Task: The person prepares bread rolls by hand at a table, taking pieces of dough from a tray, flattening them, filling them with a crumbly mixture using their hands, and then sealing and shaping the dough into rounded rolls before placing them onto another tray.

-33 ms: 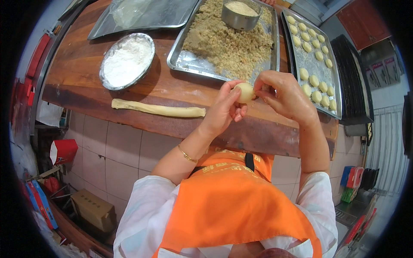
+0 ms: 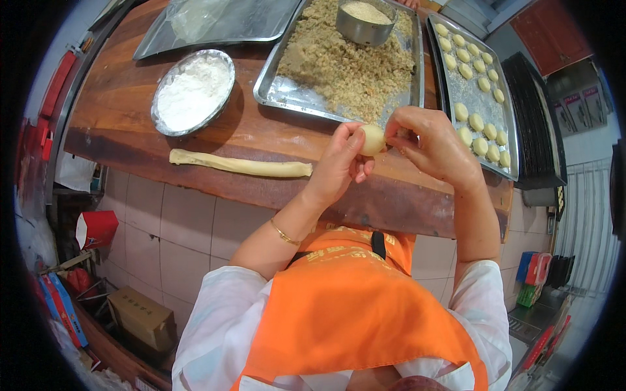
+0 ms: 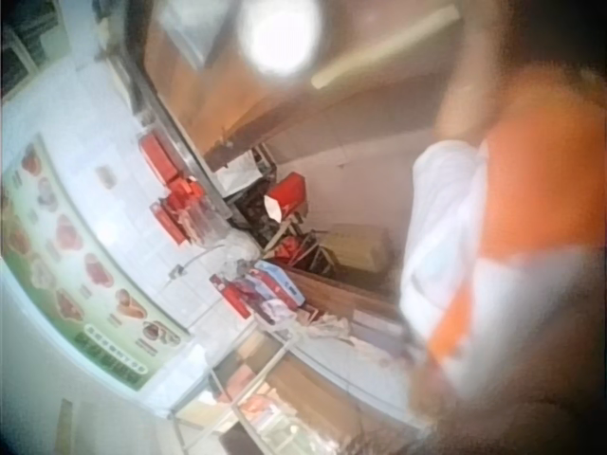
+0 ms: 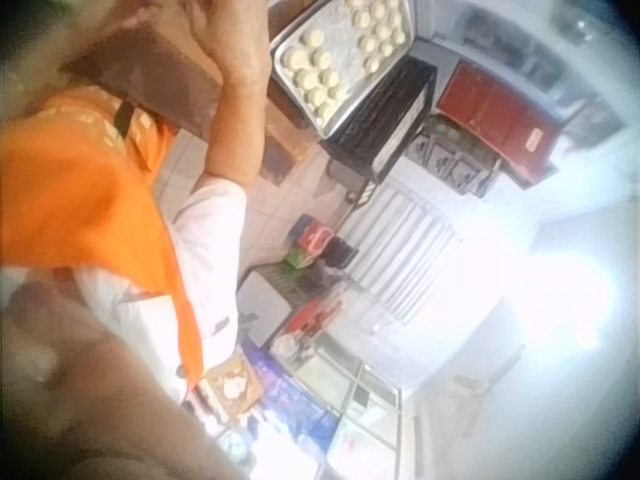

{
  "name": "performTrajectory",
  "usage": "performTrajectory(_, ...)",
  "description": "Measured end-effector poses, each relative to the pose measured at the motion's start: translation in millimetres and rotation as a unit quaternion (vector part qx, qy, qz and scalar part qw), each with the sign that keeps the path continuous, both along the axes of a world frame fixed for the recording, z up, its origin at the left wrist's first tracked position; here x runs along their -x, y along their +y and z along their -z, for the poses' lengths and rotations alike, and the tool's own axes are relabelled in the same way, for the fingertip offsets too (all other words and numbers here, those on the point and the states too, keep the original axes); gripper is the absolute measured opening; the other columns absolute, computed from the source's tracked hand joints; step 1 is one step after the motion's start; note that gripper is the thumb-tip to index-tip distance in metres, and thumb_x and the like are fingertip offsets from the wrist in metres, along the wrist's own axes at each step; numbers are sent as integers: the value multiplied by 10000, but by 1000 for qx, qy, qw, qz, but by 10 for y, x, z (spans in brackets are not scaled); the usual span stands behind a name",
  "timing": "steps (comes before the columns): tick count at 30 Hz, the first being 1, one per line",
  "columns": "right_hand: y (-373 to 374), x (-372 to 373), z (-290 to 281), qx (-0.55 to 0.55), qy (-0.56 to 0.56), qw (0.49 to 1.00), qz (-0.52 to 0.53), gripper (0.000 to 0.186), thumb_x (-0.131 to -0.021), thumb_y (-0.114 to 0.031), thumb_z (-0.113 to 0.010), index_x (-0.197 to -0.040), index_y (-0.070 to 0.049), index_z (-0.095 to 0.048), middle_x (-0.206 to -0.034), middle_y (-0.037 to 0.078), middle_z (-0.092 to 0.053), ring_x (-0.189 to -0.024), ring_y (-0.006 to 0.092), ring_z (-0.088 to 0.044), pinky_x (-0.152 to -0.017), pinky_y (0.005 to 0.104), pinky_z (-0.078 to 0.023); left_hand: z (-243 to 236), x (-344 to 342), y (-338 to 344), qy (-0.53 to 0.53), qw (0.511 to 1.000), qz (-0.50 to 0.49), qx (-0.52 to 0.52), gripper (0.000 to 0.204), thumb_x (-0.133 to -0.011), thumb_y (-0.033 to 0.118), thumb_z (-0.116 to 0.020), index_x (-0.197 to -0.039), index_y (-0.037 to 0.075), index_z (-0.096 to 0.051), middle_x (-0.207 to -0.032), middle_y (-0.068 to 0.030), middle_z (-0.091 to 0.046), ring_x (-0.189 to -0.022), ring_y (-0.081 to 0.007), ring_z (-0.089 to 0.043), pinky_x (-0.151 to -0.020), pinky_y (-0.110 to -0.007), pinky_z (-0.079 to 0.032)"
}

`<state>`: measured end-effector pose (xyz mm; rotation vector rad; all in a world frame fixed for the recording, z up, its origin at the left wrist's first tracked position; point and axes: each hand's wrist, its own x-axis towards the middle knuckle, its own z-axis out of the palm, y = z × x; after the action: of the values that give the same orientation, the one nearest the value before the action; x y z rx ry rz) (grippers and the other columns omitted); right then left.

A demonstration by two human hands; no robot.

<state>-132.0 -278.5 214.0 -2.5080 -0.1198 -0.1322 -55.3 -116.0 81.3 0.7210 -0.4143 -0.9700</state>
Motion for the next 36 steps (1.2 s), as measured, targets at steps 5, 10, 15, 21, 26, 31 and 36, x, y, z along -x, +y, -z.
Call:
performTrajectory(5,47,11,-46,14,-7,1000,-17,132,-804,13,-676,-852,-13,-555,-760,161,-559,-722,384,-563,-647,407,-470,63,7,-74,-17,1000,-25,8,486,-1045,500,-493,-1199,49,-588,-1026,-23,-650,-834,-109,-600,-665,-232,-472)
performTrajectory(10,83,34,-13,14,-6,999,-42,120,-818,-5,-672,-843,-11,-555,-783,173,-575,-758,402,-578,-665,427,-472,-40,59,-63,-36,996,-59,-59,510,-1073,490,-428,-1161,31,-630,-930,-34,-655,-782,-84,-583,-664,-237,-469)
performTrajectory(15,130,44,-6,30,-14,997,-70,111,-836,-22,-663,-838,-10,-553,-793,166,-592,-779,400,-586,-681,434,-479,13,20,-27,40,999,36,-5,554,-1070,527,-388,-1263,44,-579,-1036,-33,-639,-801,-108,-596,-668,-238,-472)
performTrajectory(21,154,78,-52,41,2,998,-55,113,-842,-20,-659,-847,-14,-546,-807,157,-599,-784,390,-598,-687,434,-481,-15,32,41,-19,998,16,-62,526,-1075,519,-375,-1231,52,-559,-1018,-40,-621,-772,-122,-573,-625,-259,-477)
performTrajectory(26,170,105,-14,34,-1,996,-81,102,-837,-11,-661,-873,-13,-566,-814,149,-595,-787,381,-609,-683,433,-485,-1,8,31,-60,992,53,-99,519,-1073,501,-390,-1285,45,-516,-1077,-49,-627,-886,-126,-613,-692,-252,-522)
performTrajectory(31,171,182,-50,68,2,996,-61,116,-835,-9,-667,-937,-16,-611,-842,141,-606,-796,373,-624,-692,433,-504,-226,5,170,-60,994,81,-30,386,-1028,277,-568,-1318,23,-558,-1174,-61,-630,-1027,-144,-623,-860,-303,-538)
performTrajectory(36,170,242,-24,76,37,995,-59,142,-828,2,-672,-959,-33,-628,-857,136,-606,-801,369,-623,-697,422,-508,-156,-60,163,-258,956,127,-63,487,-856,18,-762,-1307,2,-581,-1186,-65,-645,-1073,-146,-611,-924,-322,-511)
